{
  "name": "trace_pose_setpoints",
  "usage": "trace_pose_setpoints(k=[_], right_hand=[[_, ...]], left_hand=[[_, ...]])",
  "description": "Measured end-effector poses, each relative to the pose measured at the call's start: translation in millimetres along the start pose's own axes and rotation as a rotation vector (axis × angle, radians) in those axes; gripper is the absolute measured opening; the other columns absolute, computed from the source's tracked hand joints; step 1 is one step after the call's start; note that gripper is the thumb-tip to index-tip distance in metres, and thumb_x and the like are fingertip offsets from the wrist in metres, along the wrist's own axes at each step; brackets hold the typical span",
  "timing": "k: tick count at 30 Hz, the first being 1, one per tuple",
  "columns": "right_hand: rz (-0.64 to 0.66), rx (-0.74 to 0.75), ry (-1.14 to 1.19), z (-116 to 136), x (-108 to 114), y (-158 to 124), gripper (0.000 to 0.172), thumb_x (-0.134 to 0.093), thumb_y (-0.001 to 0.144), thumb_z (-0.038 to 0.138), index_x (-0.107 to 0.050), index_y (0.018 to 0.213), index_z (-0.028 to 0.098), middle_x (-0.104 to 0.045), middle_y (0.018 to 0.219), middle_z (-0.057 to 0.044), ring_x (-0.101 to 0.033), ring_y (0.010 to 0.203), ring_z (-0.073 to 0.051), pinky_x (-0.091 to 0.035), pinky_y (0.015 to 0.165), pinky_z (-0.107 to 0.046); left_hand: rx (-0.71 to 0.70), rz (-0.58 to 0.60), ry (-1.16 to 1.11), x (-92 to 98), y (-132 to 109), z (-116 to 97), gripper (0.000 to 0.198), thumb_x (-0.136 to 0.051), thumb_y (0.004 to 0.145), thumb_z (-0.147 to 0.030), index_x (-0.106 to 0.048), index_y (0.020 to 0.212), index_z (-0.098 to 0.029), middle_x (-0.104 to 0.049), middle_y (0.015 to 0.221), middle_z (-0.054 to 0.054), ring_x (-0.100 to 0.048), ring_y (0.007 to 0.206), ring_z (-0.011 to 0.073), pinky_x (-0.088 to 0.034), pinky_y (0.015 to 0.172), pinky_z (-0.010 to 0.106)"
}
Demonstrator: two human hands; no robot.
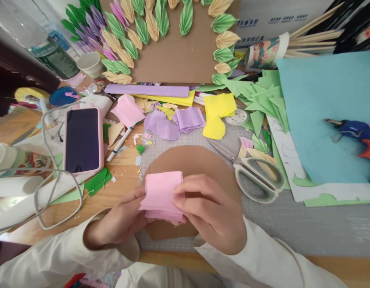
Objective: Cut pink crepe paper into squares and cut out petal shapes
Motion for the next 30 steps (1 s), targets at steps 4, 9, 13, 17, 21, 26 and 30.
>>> trace_pose_setpoints(k=[4,9,13,17,21,26,30], right_hand=[[0.032,0.107,0.057,1,0,7,0.032,-0.055,0.080,-0.005,-0.062,0.100,0.019,-0.068,0.095,-0.008,-0.064,0.095,-0.020,-0.056,0.079,-0.034],[0.039,0.063,0.086,2,2,11,0.031,-0.057,0.079,-0.001,-0.065,0.097,0.022,-0.071,0.092,-0.007,-0.065,0.091,-0.020,-0.056,0.077,-0.035],[0.073,0.036,0.109,4,-1,10,0.028,-0.056,0.082,0.006,-0.066,0.097,0.027,-0.071,0.090,-0.005,-0.065,0.093,-0.022,-0.055,0.077,-0.039],[0.106,0.045,0.098,2,-4,7,0.026,-0.055,0.084,0.008,-0.065,0.098,0.028,-0.070,0.090,-0.005,-0.063,0.095,-0.023,-0.054,0.081,-0.042],[0.127,0.039,0.098,0,-5,7,0.025,-0.056,0.081,0.007,-0.065,0.094,0.026,-0.069,0.090,-0.005,-0.061,0.096,-0.023,-0.053,0.082,-0.042],[0.139,0.026,0.117,1,-6,8,0.026,-0.055,0.079,0.004,-0.065,0.091,0.025,-0.066,0.090,-0.005,-0.059,0.098,-0.023,-0.052,0.084,-0.042],[0.128,-0.012,0.166,5,-6,8,0.020,-0.059,0.077,0.007,-0.064,0.086,0.024,-0.064,0.087,-0.005,-0.060,0.097,-0.024,-0.051,0.085,-0.043]], left_hand=[[-0.035,0.053,-0.010,-4.3,1,-6,0.034,-0.058,0.088,-0.031,-0.066,0.114,-0.012,-0.072,0.109,0.014,-0.062,0.112,0.0318,-0.045,0.099,0.046],[-0.143,0.046,0.117,0.3,1,-8,0.028,-0.052,0.089,-0.034,-0.074,0.096,-0.017,-0.074,0.097,0.009,-0.063,0.109,0.0289,-0.050,0.091,0.039],[-0.334,-0.049,0.418,2.6,-1,-15,0.019,-0.068,0.081,-0.040,-0.075,0.078,-0.023,-0.075,0.084,0.005,-0.065,0.103,0.0275,-0.054,0.081,0.034],[-0.368,-0.083,0.565,-1.6,-1,-21,0.030,-0.063,0.083,-0.049,-0.075,0.072,-0.024,-0.073,0.076,0.005,-0.066,0.099,0.0275,-0.054,0.077,0.035],[-0.292,-0.057,0.491,1.2,-1,-16,0.039,-0.057,0.084,-0.055,-0.076,0.074,-0.022,-0.073,0.079,0.008,-0.065,0.100,0.0287,-0.054,0.076,0.036],[-0.129,-0.020,0.307,13.6,-5,-1,0.042,-0.049,0.091,-0.051,-0.072,0.101,-0.018,-0.072,0.088,0.008,-0.065,0.095,0.0250,-0.053,0.078,0.034],[-0.103,-0.136,0.501,14.4,-10,-3,0.027,-0.057,0.090,-0.039,-0.070,0.098,-0.017,-0.069,0.087,0.003,-0.061,0.079,0.0163,-0.049,0.074,0.025]])
Point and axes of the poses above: each hand's wrist, its own y-axis towards the middle knuckle, its own x-axis out of the back of the hand, z = x × y, the point moved 3 cm from there along y, towards the middle knuckle
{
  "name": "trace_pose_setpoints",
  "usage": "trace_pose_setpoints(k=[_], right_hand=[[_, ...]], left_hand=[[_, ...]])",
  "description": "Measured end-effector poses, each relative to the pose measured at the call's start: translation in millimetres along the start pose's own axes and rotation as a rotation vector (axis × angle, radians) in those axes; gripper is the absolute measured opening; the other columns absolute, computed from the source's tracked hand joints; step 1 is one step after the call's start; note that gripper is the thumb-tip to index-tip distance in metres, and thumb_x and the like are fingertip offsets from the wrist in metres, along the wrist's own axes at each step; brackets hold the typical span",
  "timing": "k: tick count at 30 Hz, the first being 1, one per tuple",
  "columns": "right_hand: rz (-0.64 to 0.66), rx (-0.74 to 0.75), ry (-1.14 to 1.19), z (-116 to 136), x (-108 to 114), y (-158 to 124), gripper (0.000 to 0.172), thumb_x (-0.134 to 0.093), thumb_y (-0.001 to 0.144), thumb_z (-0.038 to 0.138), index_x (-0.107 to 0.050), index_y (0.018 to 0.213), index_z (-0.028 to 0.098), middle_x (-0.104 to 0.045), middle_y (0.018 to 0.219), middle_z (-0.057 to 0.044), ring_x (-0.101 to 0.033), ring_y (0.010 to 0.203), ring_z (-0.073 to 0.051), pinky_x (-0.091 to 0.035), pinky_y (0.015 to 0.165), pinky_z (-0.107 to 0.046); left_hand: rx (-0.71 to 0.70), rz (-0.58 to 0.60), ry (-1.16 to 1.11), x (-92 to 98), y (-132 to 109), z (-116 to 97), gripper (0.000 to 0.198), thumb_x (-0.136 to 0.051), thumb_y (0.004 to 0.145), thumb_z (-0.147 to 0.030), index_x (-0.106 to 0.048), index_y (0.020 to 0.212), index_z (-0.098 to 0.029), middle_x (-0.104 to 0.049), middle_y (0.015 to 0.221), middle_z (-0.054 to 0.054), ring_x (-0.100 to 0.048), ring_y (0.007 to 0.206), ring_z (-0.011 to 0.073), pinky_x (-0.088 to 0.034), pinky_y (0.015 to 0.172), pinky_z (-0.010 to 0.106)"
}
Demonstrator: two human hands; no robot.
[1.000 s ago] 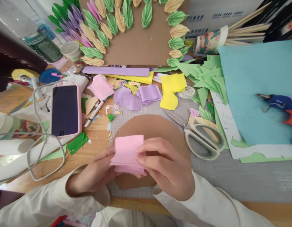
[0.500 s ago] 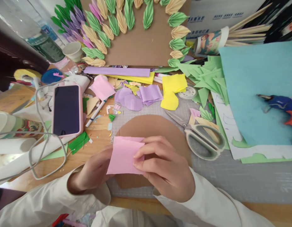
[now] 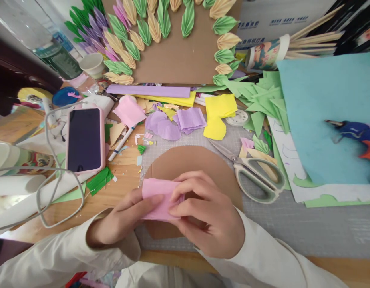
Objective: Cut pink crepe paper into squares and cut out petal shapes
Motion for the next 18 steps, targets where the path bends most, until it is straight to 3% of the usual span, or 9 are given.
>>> trace_pose_setpoints(k=[4,7,11,14,18], right_hand=[[-0.103,-0.111,0.078,1,5,-3,0.023,-0.063,0.077,0.012,-0.062,0.095,0.026,-0.062,0.099,-0.005,-0.059,0.100,-0.024,-0.049,0.090,-0.044],[-0.069,-0.231,0.096,-2,5,-3,0.036,-0.066,0.078,0.017,-0.059,0.112,0.025,-0.060,0.110,-0.008,-0.059,0.102,-0.024,-0.052,0.085,-0.039],[0.039,-0.254,0.183,-3,-1,0,0.016,-0.061,0.083,0.014,-0.065,0.096,0.022,-0.065,0.091,-0.006,-0.063,0.085,-0.019,-0.053,0.073,-0.031],[-0.011,-0.280,0.237,-5,-1,1,0.011,-0.057,0.087,0.013,-0.063,0.087,0.022,-0.064,0.083,-0.004,-0.062,0.076,-0.016,-0.052,0.066,-0.028],[-0.116,-0.445,0.192,-15,0,-4,0.005,-0.058,0.088,0.020,-0.062,0.090,0.023,-0.066,0.084,-0.003,-0.064,0.078,-0.018,-0.053,0.067,-0.030]], left_hand=[[-0.103,0.070,0.248,-3.3,-2,-12,0.031,-0.045,0.096,-0.037,-0.068,0.099,-0.016,-0.066,0.082,0.004,-0.056,0.072,0.0146,-0.048,0.066,0.023],[-0.186,0.164,0.420,-6.5,-2,-19,0.030,-0.040,0.097,-0.030,-0.066,0.098,-0.015,-0.063,0.078,0.004,-0.054,0.067,0.0141,-0.048,0.062,0.022],[-0.266,0.272,0.540,-10.2,-1,-23,0.027,-0.038,0.095,-0.021,-0.063,0.087,-0.015,-0.059,0.070,0.003,-0.050,0.058,0.0116,-0.044,0.055,0.021],[-0.341,0.165,0.646,-6.5,2,-27,0.024,-0.044,0.092,-0.021,-0.063,0.080,-0.014,-0.055,0.060,0.000,-0.044,0.050,0.0095,-0.037,0.047,0.020],[-0.506,-0.142,0.812,2.8,3,-37,0.015,-0.055,0.089,-0.021,-0.068,0.082,-0.015,-0.064,0.064,0.001,-0.052,0.054,0.0105,-0.040,0.052,0.021]])
Point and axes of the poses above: each hand's wrist, its own y-axis towards the middle knuckle, its own x-axis out of the back of the hand, z = x × y, the point moved 3 cm from there along y, towards the middle knuckle
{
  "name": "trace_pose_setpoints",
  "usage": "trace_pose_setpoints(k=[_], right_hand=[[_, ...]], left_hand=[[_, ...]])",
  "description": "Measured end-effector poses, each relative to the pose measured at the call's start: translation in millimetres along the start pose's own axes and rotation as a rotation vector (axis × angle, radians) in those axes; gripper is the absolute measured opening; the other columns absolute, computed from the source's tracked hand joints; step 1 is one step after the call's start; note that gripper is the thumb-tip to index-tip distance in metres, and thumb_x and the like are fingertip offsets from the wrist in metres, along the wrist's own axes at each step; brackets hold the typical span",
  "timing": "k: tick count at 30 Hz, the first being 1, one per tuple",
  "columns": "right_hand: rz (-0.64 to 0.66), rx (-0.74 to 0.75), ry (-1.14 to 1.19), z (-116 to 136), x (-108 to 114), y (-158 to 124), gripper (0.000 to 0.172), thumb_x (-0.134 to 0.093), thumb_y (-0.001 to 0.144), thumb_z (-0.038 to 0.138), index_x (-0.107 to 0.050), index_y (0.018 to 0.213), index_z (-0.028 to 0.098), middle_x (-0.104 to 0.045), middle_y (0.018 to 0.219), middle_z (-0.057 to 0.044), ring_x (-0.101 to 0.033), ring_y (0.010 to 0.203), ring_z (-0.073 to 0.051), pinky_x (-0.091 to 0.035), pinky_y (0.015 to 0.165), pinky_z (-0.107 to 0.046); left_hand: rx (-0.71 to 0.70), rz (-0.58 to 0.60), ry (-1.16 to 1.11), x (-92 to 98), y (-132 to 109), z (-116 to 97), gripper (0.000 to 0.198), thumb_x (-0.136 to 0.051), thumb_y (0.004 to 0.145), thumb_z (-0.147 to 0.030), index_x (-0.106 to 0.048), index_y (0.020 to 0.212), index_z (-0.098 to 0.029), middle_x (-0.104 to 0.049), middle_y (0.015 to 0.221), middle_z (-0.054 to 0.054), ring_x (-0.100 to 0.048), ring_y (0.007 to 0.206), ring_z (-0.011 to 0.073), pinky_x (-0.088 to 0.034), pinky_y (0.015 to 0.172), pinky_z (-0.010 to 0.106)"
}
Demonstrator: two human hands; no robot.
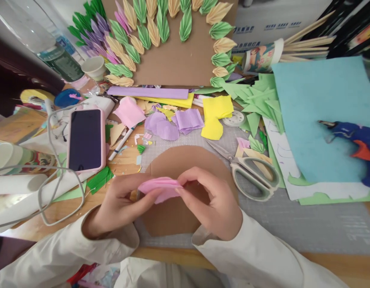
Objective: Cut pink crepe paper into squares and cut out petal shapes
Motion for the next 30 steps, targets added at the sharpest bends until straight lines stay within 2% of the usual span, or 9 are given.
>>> trace_pose_setpoints(k=[3,6,8,11,17,22,26,30], right_hand=[[-0.036,-0.066,-0.065,-6,1,1,0.005,-0.060,0.087,0.024,-0.063,0.091,0.023,-0.068,0.085,-0.004,-0.065,0.081,-0.020,-0.054,0.070,-0.032],[-0.022,-0.053,-0.137,-7,0,4,0.005,-0.060,0.086,0.022,-0.063,0.090,0.022,-0.069,0.086,-0.003,-0.065,0.080,-0.019,-0.054,0.072,-0.032],[-0.002,-0.043,-0.179,-6,-1,6,0.008,-0.060,0.085,0.020,-0.063,0.092,0.023,-0.070,0.086,-0.003,-0.065,0.077,-0.017,-0.053,0.070,-0.031],[0.008,-0.022,-0.224,-3,-2,6,0.011,-0.060,0.084,0.018,-0.063,0.094,0.023,-0.070,0.086,-0.002,-0.065,0.077,-0.017,-0.052,0.069,-0.029],[0.043,0.034,-0.234,-2,-3,5,0.009,-0.056,0.087,0.016,-0.062,0.090,0.023,-0.070,0.084,-0.001,-0.065,0.077,-0.016,-0.051,0.069,-0.028],[0.040,0.085,-0.229,-4,-5,2,0.010,-0.058,0.087,0.015,-0.060,0.092,0.024,-0.068,0.086,-0.001,-0.064,0.079,-0.016,-0.052,0.070,-0.030],[-0.001,0.229,-0.163,1,-3,-1,0.027,-0.061,0.084,0.009,-0.054,0.104,0.025,-0.066,0.098,-0.004,-0.063,0.092,-0.018,-0.052,0.080,-0.033],[-0.017,0.336,-0.257,9,2,0,0.027,-0.062,0.081,0.006,-0.054,0.100,0.024,-0.063,0.095,-0.005,-0.062,0.091,-0.019,-0.051,0.080,-0.034]], left_hand=[[-0.085,-0.109,0.090,3.7,4,-1,0.010,-0.060,0.086,-0.017,-0.070,0.089,-0.015,-0.070,0.072,0.004,-0.061,0.063,0.0136,-0.046,0.060,0.024],[-0.153,-0.112,0.074,1.7,7,0,0.016,-0.061,0.085,-0.015,-0.070,0.098,-0.017,-0.074,0.089,0.007,-0.067,0.083,0.0187,-0.051,0.077,0.030],[-0.166,-0.128,0.063,0.1,7,2,0.023,-0.063,0.084,-0.015,-0.067,0.106,-0.019,-0.074,0.097,0.007,-0.067,0.089,0.0192,-0.051,0.081,0.032],[-0.179,-0.156,0.077,-1.7,5,6,0.031,-0.064,0.083,-0.011,-0.062,0.113,-0.019,-0.073,0.102,0.007,-0.067,0.091,0.0180,-0.051,0.082,0.030],[-0.334,-0.101,0.038,-5.1,4,3,0.030,-0.059,0.085,-0.003,-0.062,0.111,-0.016,-0.074,0.097,0.008,-0.069,0.091,0.0162,-0.053,0.080,0.027],[-0.334,-0.066,0.008,-6.2,3,1,0.034,-0.055,0.087,-0.002,-0.061,0.115,-0.018,-0.074,0.100,0.009,-0.069,0.094,0.0174,-0.054,0.083,0.029],[-0.325,-0.087,-0.008,-6.4,1,2,0.035,-0.057,0.085,-0.002,-0.061,0.116,-0.018,-0.074,0.100,0.009,-0.069,0.095,0.0180,-0.054,0.083,0.029],[-0.278,-0.109,-0.015,-6.8,-1,3,0.040,-0.064,0.083,-0.005,-0.057,0.119,-0.019,-0.074,0.103,0.009,-0.070,0.092,0.0173,-0.054,0.080,0.028]])
Point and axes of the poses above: each hand's wrist, its own y-axis towards the middle knuckle, its own x-axis out of the back of the hand, z = x × y, the point moved 3 cm from there along y, towards the middle knuckle
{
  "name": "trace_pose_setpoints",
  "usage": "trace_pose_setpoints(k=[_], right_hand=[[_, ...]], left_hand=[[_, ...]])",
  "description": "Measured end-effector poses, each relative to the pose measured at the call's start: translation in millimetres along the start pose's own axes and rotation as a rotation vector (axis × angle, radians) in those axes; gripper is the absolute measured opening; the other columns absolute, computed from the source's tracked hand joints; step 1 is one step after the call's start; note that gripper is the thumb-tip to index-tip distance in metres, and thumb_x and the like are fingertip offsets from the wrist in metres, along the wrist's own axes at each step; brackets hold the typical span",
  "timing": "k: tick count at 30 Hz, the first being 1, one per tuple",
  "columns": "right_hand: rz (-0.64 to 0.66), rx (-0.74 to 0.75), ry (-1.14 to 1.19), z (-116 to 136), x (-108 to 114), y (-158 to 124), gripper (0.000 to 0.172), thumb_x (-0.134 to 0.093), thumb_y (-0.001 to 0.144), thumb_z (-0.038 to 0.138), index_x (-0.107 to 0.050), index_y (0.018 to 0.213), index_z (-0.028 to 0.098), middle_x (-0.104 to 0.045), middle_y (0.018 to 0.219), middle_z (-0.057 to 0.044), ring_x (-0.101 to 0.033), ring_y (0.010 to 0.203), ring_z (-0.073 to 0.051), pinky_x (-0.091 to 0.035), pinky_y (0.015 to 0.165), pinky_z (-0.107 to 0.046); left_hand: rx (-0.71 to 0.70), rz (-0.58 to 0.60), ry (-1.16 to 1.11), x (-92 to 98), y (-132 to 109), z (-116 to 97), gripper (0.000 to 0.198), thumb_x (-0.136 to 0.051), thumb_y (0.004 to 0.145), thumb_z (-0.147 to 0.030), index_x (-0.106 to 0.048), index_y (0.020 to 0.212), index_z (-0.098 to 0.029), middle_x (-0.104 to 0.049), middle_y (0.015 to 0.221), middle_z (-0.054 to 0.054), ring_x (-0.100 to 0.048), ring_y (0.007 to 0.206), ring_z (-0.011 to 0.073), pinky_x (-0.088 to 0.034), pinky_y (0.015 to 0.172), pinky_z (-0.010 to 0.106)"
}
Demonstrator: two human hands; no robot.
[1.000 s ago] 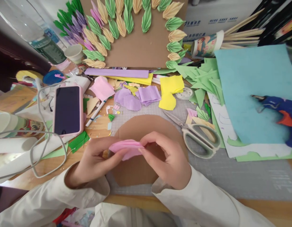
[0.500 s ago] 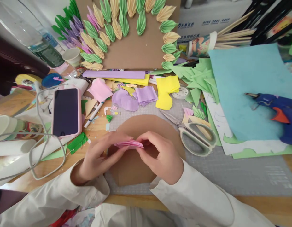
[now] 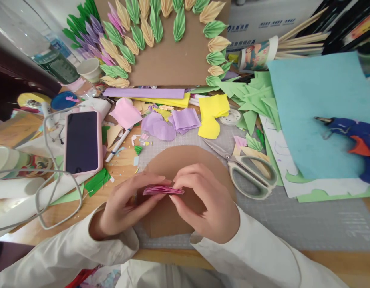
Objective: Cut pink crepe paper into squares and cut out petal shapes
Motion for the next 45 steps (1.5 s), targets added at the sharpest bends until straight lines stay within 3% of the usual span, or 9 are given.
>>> trace_pose_setpoints(k=[6,24,28,35,41,45], right_hand=[[-0.005,0.120,-0.074,4,4,3,0.020,-0.058,0.082,0.003,-0.058,0.094,0.019,-0.060,0.091,-0.006,-0.060,0.082,-0.016,-0.050,0.073,-0.031],[0.050,0.122,-0.061,4,3,0,0.023,-0.054,0.083,0.000,-0.058,0.095,0.019,-0.057,0.088,-0.003,-0.058,0.073,-0.010,-0.048,0.068,-0.025],[0.034,0.023,0.040,1,0,1,0.026,-0.062,0.082,0.006,-0.055,0.102,0.020,-0.059,0.090,-0.003,-0.058,0.079,-0.013,-0.049,0.069,-0.026],[0.047,-0.166,0.145,-8,-5,-1,0.010,-0.060,0.085,0.015,-0.054,0.090,0.021,-0.055,0.085,-0.001,-0.054,0.073,-0.013,-0.046,0.063,-0.028],[0.061,-0.264,0.207,-9,-6,-1,0.007,-0.056,0.090,0.019,-0.052,0.085,0.022,-0.053,0.084,0.000,-0.053,0.073,-0.013,-0.045,0.063,-0.027],[0.062,-0.345,0.257,-11,-7,-1,0.009,-0.056,0.091,0.024,-0.051,0.083,0.023,-0.052,0.082,0.000,-0.052,0.070,-0.013,-0.046,0.060,-0.027]], left_hand=[[0.088,0.022,-0.018,-1.4,-3,2,0.037,-0.066,0.083,-0.007,-0.058,0.117,-0.019,-0.073,0.105,0.007,-0.069,0.092,0.0159,-0.055,0.081,0.027],[0.196,0.061,-0.180,-17.0,-11,8,0.034,-0.058,0.088,-0.007,-0.058,0.119,-0.021,-0.070,0.111,0.006,-0.069,0.096,0.0143,-0.056,0.084,0.023],[0.238,-0.016,-0.244,-15.9,-7,7,0.028,-0.062,0.086,-0.009,-0.062,0.112,-0.020,-0.072,0.104,0.005,-0.069,0.092,0.0142,-0.055,0.080,0.021],[0.533,-0.166,-0.512,-13.0,-2,13,0.016,-0.072,0.079,-0.017,-0.061,0.091,-0.018,-0.065,0.079,-0.002,-0.061,0.063,0.0066,-0.050,0.055,0.013],[0.612,-0.122,-0.620,-13.6,-4,15,0.018,-0.073,0.078,-0.018,-0.058,0.087,-0.017,-0.058,0.073,-0.004,-0.054,0.058,0.0049,-0.047,0.052,0.012],[0.616,-0.099,-0.682,-12.5,-5,14,0.012,-0.066,0.086,-0.025,-0.059,0.090,-0.016,-0.059,0.074,-0.002,-0.053,0.061,0.0052,-0.045,0.055,0.013]])
Point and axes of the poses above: each hand's wrist, its own y-axis towards the middle knuckle, its own x-axis out of the back of the hand, z = x × y, the point moved 3 cm from there along y, towards the middle knuckle
